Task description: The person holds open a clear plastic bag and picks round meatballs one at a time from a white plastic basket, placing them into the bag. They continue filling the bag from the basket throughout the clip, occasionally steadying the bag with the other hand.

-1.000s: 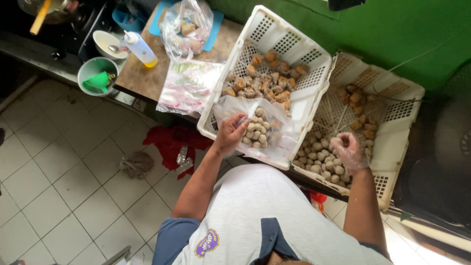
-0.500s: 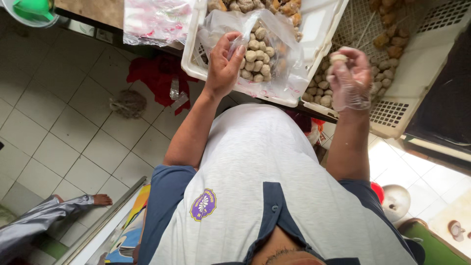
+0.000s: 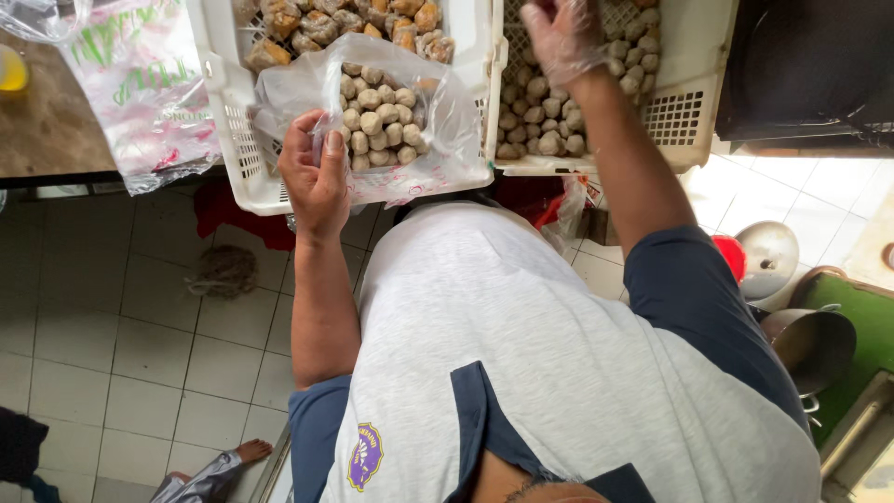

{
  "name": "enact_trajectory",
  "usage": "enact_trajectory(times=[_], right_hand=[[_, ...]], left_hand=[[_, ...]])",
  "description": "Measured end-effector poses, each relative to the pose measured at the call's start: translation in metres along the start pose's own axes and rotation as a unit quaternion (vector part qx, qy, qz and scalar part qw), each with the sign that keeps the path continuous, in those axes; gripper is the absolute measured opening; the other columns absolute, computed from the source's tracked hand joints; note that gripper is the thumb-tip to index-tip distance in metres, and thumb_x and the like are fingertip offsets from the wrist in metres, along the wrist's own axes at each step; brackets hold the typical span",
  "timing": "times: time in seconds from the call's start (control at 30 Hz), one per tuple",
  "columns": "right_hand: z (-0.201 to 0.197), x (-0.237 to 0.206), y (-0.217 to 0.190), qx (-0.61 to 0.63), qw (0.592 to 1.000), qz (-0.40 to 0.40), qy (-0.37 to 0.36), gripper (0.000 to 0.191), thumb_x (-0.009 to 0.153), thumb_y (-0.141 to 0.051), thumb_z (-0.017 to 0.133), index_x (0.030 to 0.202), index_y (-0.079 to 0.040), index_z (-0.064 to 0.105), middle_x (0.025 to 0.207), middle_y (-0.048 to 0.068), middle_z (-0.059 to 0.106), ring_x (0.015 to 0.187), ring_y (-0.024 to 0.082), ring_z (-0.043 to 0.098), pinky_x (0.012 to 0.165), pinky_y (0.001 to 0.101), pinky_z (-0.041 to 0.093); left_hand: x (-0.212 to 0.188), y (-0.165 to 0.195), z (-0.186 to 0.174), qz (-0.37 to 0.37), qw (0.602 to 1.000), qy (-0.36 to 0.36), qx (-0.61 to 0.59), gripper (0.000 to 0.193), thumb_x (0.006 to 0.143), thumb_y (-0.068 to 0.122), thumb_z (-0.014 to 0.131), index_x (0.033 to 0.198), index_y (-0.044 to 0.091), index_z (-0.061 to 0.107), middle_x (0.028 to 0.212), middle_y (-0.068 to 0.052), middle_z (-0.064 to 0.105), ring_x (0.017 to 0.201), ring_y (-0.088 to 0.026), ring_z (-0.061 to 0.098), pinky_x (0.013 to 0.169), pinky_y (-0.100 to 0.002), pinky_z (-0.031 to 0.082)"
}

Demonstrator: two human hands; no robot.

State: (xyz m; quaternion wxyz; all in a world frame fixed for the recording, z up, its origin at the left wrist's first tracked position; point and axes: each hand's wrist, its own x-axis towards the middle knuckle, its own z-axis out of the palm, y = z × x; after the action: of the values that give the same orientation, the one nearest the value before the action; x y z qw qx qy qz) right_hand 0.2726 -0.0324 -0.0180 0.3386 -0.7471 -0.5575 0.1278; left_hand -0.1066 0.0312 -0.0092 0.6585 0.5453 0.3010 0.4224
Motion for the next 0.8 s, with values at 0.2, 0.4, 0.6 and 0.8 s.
enact_trajectory(times=[0.2, 0.4, 0.6, 0.8], right_hand=[[0.03, 0.01, 0.071, -0.362, 0.887, 0.047, -0.283, 0.021, 0.103, -0.017, 0.067, 0.107, 0.002, 0.074, 0.096, 0.02, 0.074, 0.082, 0.031, 0.075, 0.069, 0.0472, 0.063], [0.049, 0.035, 0.046, -0.388, 0.852, 0.037, -0.348, 0.03, 0.093, -0.027, 0.073, 0.113, -0.005, 0.073, 0.103, 0.018, 0.074, 0.085, 0.029, 0.07, 0.069, 0.0463, 0.059], [-0.045, 0.013, -0.032, 0.295, 0.873, 0.13, -0.367, 0.023, 0.102, -0.018, 0.068, 0.12, -0.003, 0.063, 0.101, 0.005, 0.071, 0.082, 0.011, 0.066, 0.069, 0.0268, 0.055], [0.027, 0.012, -0.093, 0.388, 0.779, -0.383, -0.308, 0.043, 0.111, -0.014, 0.068, 0.139, 0.011, 0.047, 0.11, 0.011, 0.07, 0.089, 0.015, 0.073, 0.072, 0.0274, 0.066]], left_hand=[[0.003, 0.0, 0.0, 0.0, 1.0, 0.006, -0.009, 0.023, 0.111, 0.01, 0.06, 0.132, 0.0, 0.056, 0.087, 0.005, 0.055, 0.073, -0.002, 0.045, 0.063, -0.021, 0.036], [0.006, 0.005, 0.001, 0.008, 1.0, 0.01, 0.001, 0.024, 0.11, 0.011, 0.061, 0.13, -0.001, 0.058, 0.09, 0.005, 0.055, 0.074, -0.002, 0.043, 0.064, -0.02, 0.035], [0.007, 0.012, 0.003, 0.02, 0.999, 0.026, 0.04, 0.022, 0.11, 0.012, 0.06, 0.128, -0.001, 0.059, 0.091, 0.004, 0.059, 0.076, -0.002, 0.047, 0.066, -0.02, 0.038], [0.006, 0.007, 0.004, 0.029, 0.999, 0.029, 0.035, 0.022, 0.11, 0.012, 0.06, 0.128, -0.001, 0.059, 0.086, 0.004, 0.058, 0.07, -0.002, 0.045, 0.06, -0.02, 0.036]])
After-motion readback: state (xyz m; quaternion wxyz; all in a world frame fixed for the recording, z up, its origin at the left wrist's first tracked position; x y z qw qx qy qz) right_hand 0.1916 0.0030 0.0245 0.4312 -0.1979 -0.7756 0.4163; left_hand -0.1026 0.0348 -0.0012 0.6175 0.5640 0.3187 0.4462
